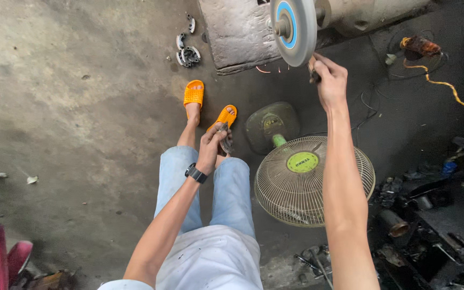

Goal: The person grinds several small metal parts against a rotating bench grinder wheel. They hold each part with both hands, pressing it against the spinning wheel to smooth or shape the edges, then set the part down and pick up another. The person repeats this process for multiple parts throughout the video.

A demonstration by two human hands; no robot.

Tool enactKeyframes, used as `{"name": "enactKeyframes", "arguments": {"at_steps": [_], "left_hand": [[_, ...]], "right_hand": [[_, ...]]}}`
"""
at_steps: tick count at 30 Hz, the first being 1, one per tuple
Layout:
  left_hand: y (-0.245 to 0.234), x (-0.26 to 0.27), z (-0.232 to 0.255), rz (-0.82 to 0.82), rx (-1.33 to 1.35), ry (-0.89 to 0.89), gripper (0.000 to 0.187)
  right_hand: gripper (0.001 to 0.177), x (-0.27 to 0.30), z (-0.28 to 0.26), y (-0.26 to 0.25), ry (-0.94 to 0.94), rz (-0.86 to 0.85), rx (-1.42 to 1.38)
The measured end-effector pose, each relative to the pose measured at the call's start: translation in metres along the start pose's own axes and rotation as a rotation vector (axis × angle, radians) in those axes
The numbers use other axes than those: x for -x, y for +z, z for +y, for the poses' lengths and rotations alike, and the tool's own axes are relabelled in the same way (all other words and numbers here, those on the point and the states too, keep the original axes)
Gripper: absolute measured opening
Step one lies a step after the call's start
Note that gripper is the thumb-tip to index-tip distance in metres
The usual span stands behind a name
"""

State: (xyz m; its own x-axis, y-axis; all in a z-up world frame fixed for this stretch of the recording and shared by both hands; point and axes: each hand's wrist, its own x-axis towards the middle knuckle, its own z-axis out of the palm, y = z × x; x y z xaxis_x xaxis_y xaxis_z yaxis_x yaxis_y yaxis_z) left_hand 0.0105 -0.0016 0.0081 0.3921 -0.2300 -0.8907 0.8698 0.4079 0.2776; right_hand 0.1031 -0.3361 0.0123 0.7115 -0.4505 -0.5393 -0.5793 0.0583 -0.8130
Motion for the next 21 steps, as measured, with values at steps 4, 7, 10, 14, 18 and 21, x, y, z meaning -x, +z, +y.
{"name": "enactKeyframes", "arguments": {"at_steps": [4, 7, 10, 14, 18, 21], "left_hand": [[0.007, -0.006, -0.004, -0.001, -0.254, 0.172, 0.032], [0.004, -0.017, -0.017, -0.020, -0.328, 0.254, 0.032], [0.031, -0.006, -0.009, -0.050, -0.365, 0.289, 0.041], [0.007, -0.048, -0.073, 0.032, -0.531, 0.666, 0.027], [0.077, 0.033, 0.015, 0.030, -0.460, 0.716, 0.017], [0.073, 0.019, -0.002, 0.041, -0.561, 0.663, 0.029]], "right_hand": [[0.028, 0.020, -0.001, -0.007, -0.127, -0.011, 0.128], [0.026, 0.053, -0.014, -0.001, -0.182, -0.013, 0.251], [0.019, 0.123, -0.065, 0.041, -0.239, -0.070, 0.274], [0.024, 0.185, -0.032, 0.065, -0.465, -0.137, 0.343], [0.027, 0.209, -0.003, 0.068, -0.638, -0.080, 0.448], [0.019, 0.205, -0.011, 0.056, -0.634, -0.030, 0.446]]}}
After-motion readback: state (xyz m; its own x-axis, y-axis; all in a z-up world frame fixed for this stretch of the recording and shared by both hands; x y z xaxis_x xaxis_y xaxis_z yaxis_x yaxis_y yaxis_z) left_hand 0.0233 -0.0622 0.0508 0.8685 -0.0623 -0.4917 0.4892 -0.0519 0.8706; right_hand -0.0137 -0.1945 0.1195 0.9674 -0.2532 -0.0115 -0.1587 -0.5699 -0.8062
